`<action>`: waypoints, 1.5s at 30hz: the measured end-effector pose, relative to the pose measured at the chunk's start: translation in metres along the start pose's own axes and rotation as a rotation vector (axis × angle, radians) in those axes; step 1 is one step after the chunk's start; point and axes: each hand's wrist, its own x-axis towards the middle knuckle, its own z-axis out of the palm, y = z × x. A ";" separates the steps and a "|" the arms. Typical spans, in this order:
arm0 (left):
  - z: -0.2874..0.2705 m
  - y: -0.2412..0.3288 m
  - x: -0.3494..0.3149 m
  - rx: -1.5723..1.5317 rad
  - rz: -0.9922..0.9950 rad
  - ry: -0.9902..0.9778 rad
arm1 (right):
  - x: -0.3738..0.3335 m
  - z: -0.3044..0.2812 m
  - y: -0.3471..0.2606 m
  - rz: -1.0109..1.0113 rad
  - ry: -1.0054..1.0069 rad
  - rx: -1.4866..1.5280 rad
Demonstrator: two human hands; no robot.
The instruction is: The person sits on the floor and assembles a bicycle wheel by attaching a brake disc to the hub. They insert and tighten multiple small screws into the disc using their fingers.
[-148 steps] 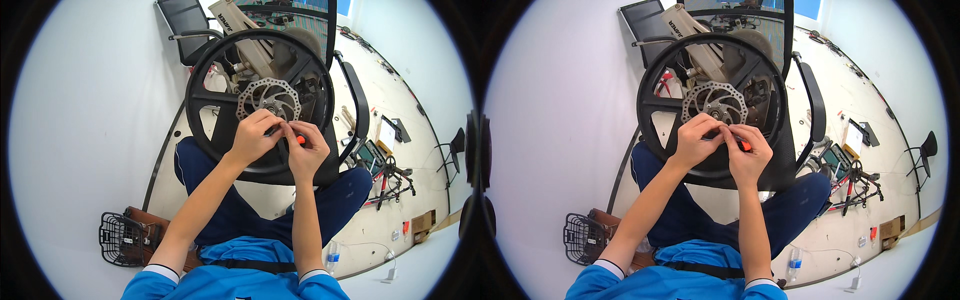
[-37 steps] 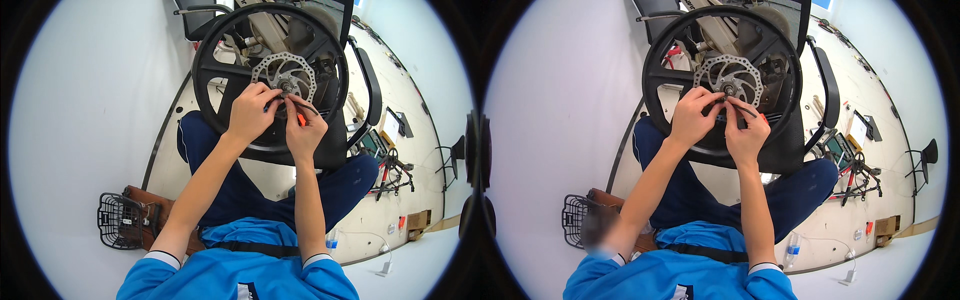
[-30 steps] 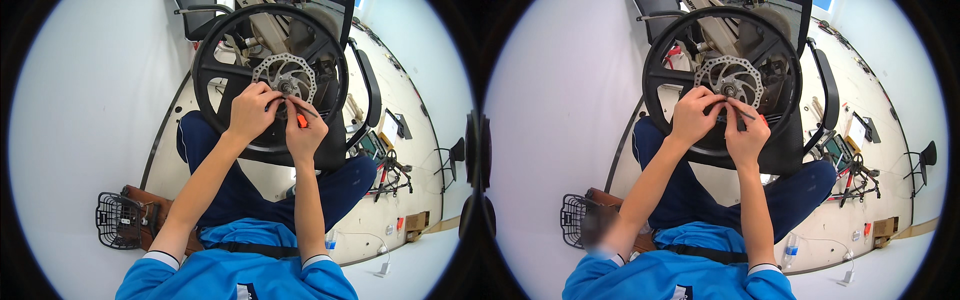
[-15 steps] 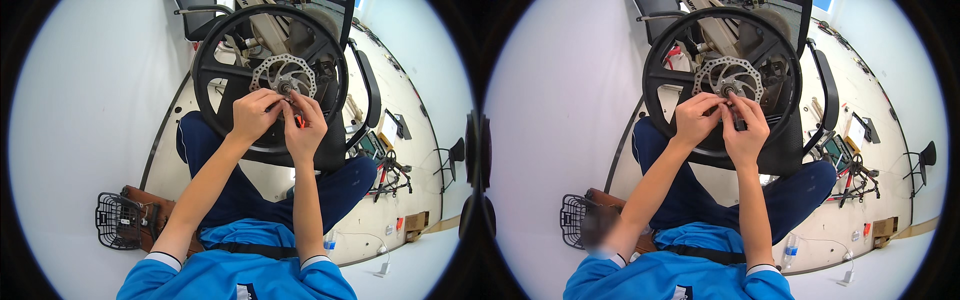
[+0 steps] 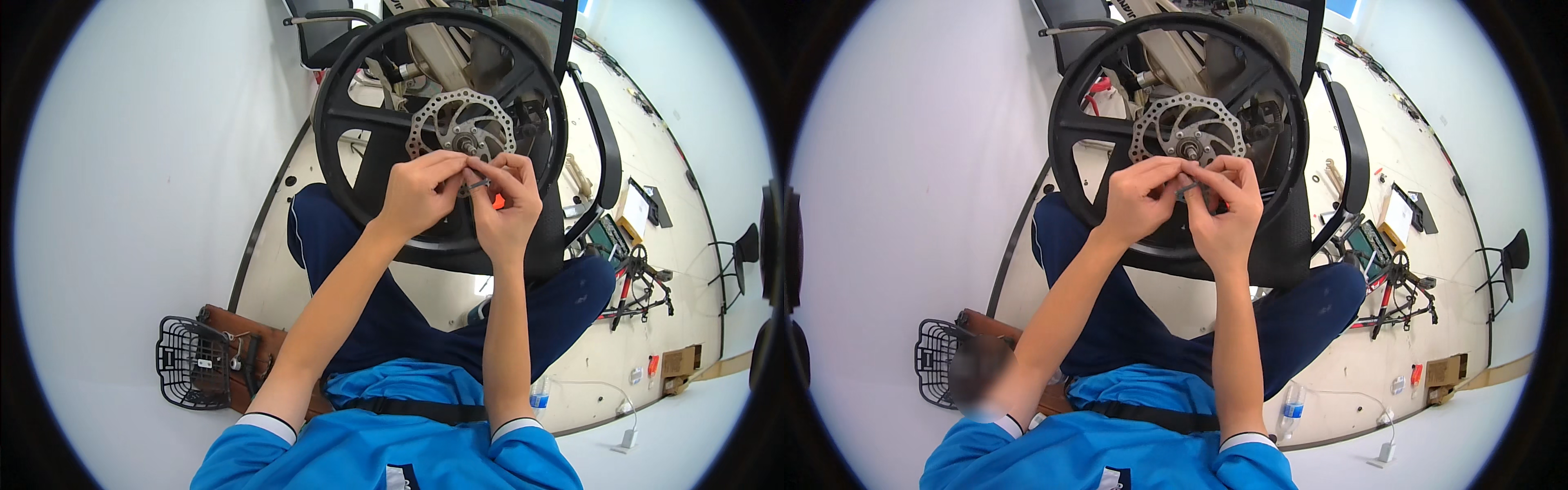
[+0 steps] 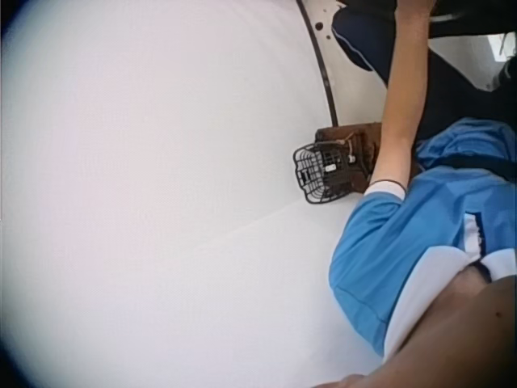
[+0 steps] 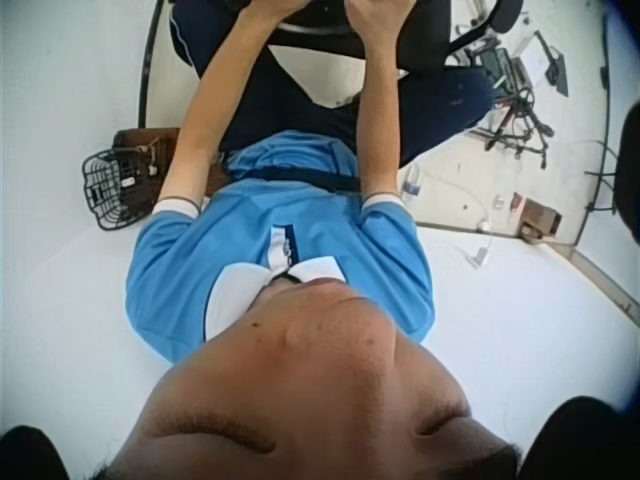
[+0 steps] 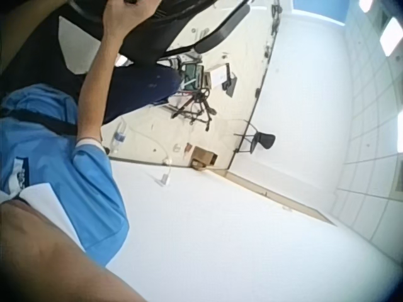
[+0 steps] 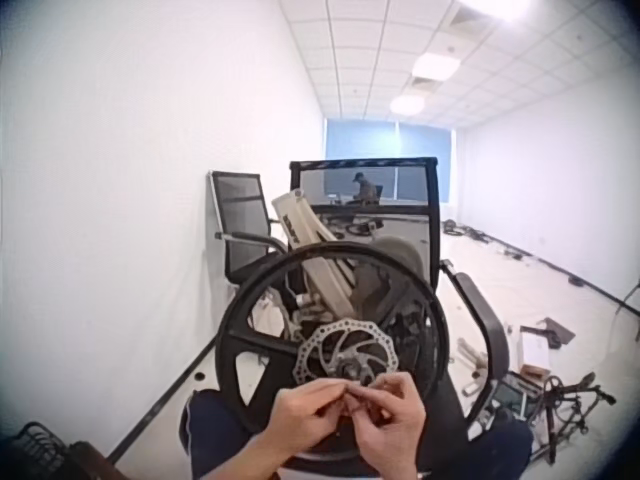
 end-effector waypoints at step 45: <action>-0.007 0.007 0.011 0.042 -0.115 -0.048 | -0.003 0.010 0.001 0.071 0.145 0.084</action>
